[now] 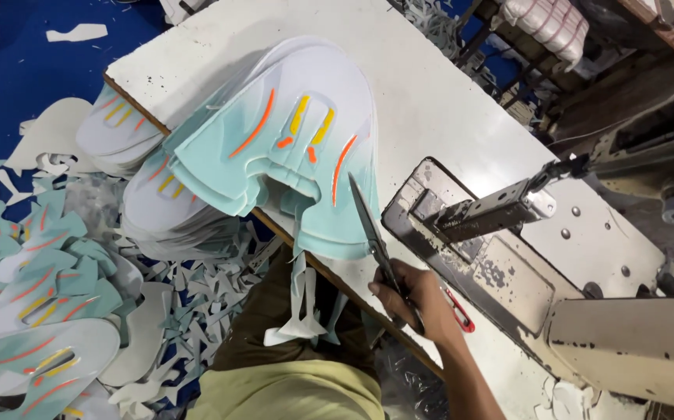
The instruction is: Cutting out the inner sections of shoe upper components using a pair of scissors.
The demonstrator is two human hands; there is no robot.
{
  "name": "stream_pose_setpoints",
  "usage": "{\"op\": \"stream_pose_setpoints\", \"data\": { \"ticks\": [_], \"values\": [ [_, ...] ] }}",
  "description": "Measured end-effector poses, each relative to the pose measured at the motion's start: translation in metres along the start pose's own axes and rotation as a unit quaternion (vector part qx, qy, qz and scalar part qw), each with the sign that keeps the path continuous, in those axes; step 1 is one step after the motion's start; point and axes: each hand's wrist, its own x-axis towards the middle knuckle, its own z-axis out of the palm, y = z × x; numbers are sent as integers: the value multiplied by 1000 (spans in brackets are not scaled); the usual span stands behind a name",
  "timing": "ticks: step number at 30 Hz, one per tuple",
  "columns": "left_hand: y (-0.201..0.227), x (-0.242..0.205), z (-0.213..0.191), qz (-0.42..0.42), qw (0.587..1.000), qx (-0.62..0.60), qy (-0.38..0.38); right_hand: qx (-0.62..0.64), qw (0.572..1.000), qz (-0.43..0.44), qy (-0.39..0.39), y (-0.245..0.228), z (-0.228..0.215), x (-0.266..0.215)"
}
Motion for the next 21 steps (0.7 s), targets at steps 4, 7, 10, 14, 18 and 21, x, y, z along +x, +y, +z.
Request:
{"op": "stream_pose_setpoints", "data": {
  "ticks": [4,7,10,14,18,21],
  "values": [
    [49,104,26,-10,1000,21,11,97,995,-33,1,13,10,-2],
    [84,196,43,-19,999,31,25,177,984,-23,6,9,18,-5],
    [127,311,30,-21,998,47,31,244,969,-42,10,9,24,-5],
    [136,478,47,95,978,137,128,226,972,-57,-6,7,27,-9],
    [119,551,80,-78,980,185,-1,190,981,-23,-4,1,27,-29],
    [124,551,87,-161,963,205,-62,176,984,-25,0,7,28,-37]
  ]
}}
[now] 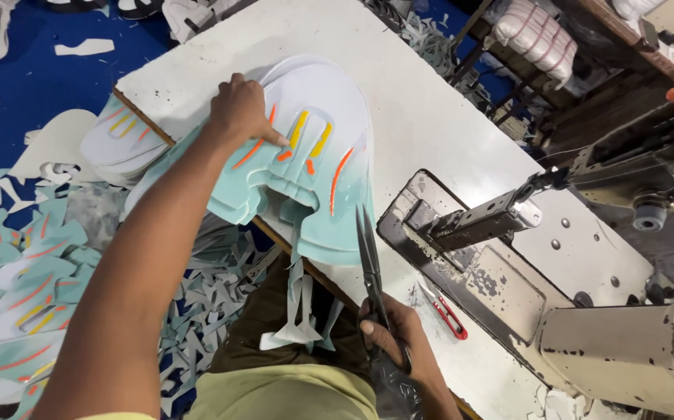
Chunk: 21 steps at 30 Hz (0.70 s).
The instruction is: Cutting out the inner sections of shoe upper components using a pair of scissors.
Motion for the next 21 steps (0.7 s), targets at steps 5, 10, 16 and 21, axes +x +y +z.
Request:
{"op": "stream_pose_setpoints", "data": {
  "ticks": [5,10,16,21],
  "values": [
    [7,-29,-4,50,979,-10,199,47,998,29,7,-14,7,0],
    [32,-118,-105,151,907,-338,201,16,994,-89,-65,-22,5,13],
    [37,-179,-106,176,718,-674,6,-80,975,-187,-90,-43,-8,50],
    [31,-194,-72,158,670,-725,-12,-104,958,-261,-61,-36,-6,49]
  ]
}}
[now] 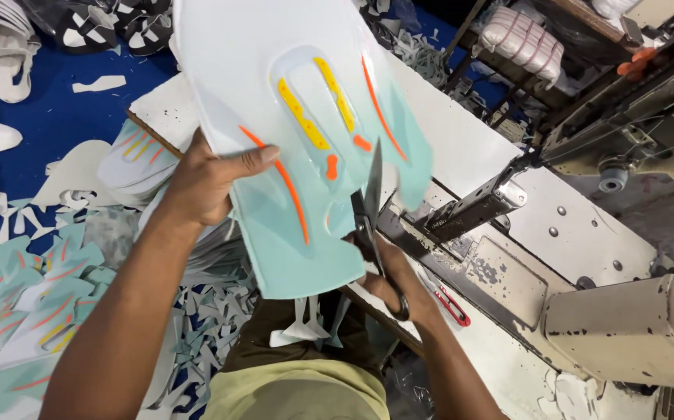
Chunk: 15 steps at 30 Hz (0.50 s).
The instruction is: Cutting out the inner sections of shoe upper components using a pair of scissors.
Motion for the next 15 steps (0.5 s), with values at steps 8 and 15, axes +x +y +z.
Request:
{"op": "stream_pose_setpoints", "data": {
  "ticks": [8,15],
  "values": [
    [-14,-15,32,66,991,-116,23,-7,998,60,27,16,21,-22],
    [-29,-30,39,89,993,-69,34,-4,998,54,37,88,38,-43]
  ]
}}
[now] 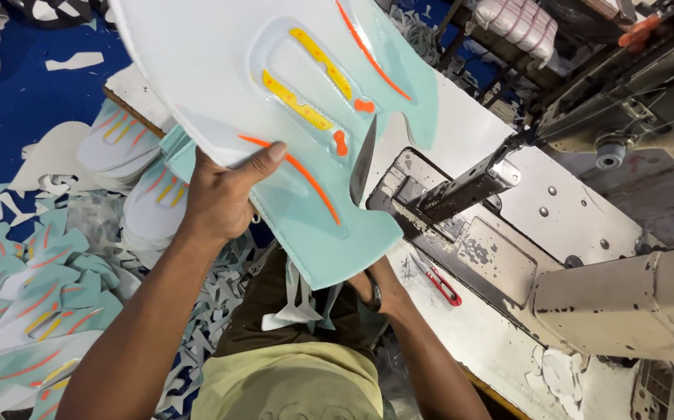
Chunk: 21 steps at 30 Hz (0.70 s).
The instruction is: Cutting out the inner sections of shoe upper components using a pair of scissors.
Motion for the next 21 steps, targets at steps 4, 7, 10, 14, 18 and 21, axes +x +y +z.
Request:
{"op": "stream_pose_setpoints", "data": {
  "ticks": [4,7,10,14,18,21],
  "values": [
    [-4,-9,6,21,998,54,9,-8,998,-17,64,55,20,-12],
    [-6,-12,6,39,994,98,21,244,959,74,122,100,34,-16],
    [-12,-14,6,34,992,114,38,268,948,105,139,113,33,-22],
    [-22,-16,-5,93,975,201,6,609,752,198,158,178,29,-37],
    [-14,-13,-2,115,963,245,-18,-25,993,7,111,114,16,-18],
    [-15,-12,-2,45,986,159,-3,595,761,206,155,196,18,-33]
  ]
}}
